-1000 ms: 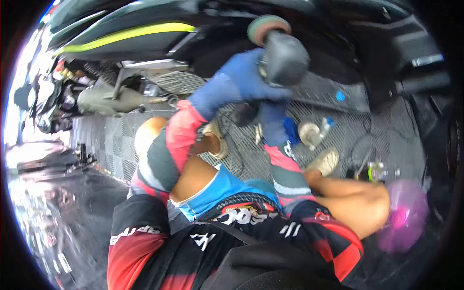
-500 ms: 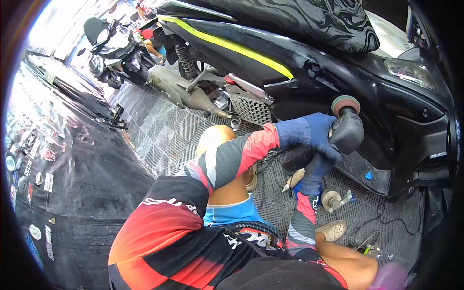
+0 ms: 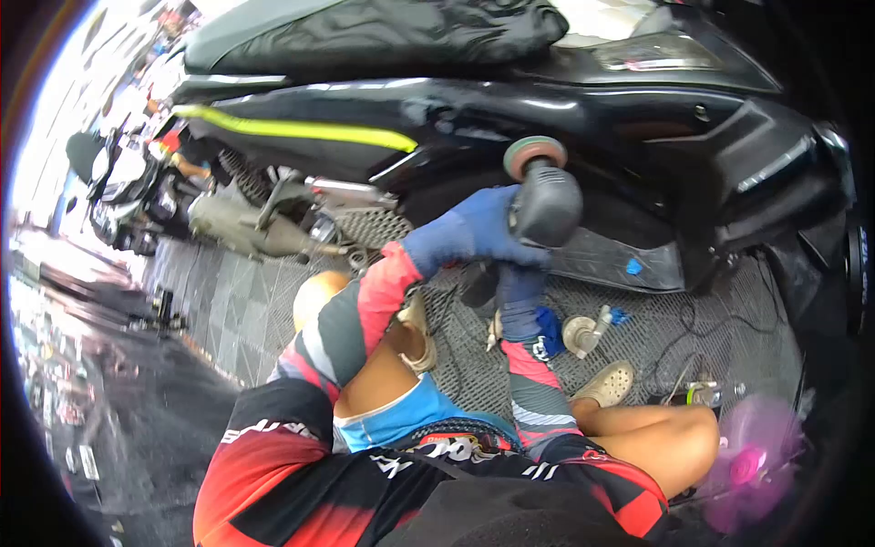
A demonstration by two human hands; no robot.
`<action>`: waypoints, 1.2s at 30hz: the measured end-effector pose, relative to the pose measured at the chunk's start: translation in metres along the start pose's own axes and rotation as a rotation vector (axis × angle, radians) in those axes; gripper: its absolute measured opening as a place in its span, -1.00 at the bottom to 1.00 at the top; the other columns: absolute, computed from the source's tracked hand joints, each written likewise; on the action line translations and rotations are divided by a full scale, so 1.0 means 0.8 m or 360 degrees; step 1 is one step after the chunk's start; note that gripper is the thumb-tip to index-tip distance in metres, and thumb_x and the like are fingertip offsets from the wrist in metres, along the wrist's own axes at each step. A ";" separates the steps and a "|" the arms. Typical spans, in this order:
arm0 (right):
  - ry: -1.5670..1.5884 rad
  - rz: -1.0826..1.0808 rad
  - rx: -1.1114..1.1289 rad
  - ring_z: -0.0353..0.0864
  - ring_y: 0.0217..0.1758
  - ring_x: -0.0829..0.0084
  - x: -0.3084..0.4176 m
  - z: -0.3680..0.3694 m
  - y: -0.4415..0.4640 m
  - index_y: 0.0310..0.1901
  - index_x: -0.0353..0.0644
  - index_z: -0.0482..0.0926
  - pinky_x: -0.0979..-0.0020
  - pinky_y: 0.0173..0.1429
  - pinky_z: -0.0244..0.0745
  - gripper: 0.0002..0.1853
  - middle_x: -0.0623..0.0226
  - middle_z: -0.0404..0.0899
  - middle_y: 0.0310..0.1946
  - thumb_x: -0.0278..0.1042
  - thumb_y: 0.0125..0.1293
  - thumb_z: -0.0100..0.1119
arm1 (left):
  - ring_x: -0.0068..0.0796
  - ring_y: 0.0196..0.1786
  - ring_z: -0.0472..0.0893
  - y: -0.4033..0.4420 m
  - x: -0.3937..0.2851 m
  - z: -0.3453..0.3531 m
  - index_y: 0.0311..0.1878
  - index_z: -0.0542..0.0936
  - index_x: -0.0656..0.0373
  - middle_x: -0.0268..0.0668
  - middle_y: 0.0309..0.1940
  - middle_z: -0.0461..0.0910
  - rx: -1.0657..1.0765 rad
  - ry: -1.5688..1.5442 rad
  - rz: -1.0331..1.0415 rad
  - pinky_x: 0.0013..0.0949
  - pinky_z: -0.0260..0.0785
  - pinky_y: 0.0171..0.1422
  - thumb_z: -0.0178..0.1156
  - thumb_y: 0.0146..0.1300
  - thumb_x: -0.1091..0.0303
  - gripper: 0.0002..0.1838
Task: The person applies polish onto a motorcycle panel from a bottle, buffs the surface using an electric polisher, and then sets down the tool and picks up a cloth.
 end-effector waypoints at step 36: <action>0.0557 -0.0212 -0.0639 0.48 0.36 0.17 -0.026 -0.007 -0.013 0.29 -0.21 0.47 0.20 0.44 0.36 -0.54 0.13 0.52 0.27 -0.23 0.43 0.15 | -0.39 0.18 0.63 0.034 -0.006 0.027 0.30 0.52 0.22 -0.19 0.14 0.67 0.0237 0.0275 -0.0120 -0.26 0.42 0.38 0.63 -0.03 0.09 -0.17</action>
Point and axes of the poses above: each hand's wrist, its own y-axis towards the middle knuckle, its own z-axis out of the palm, x = y × z, the point moved 10 cm from there along y, towards the middle knuckle
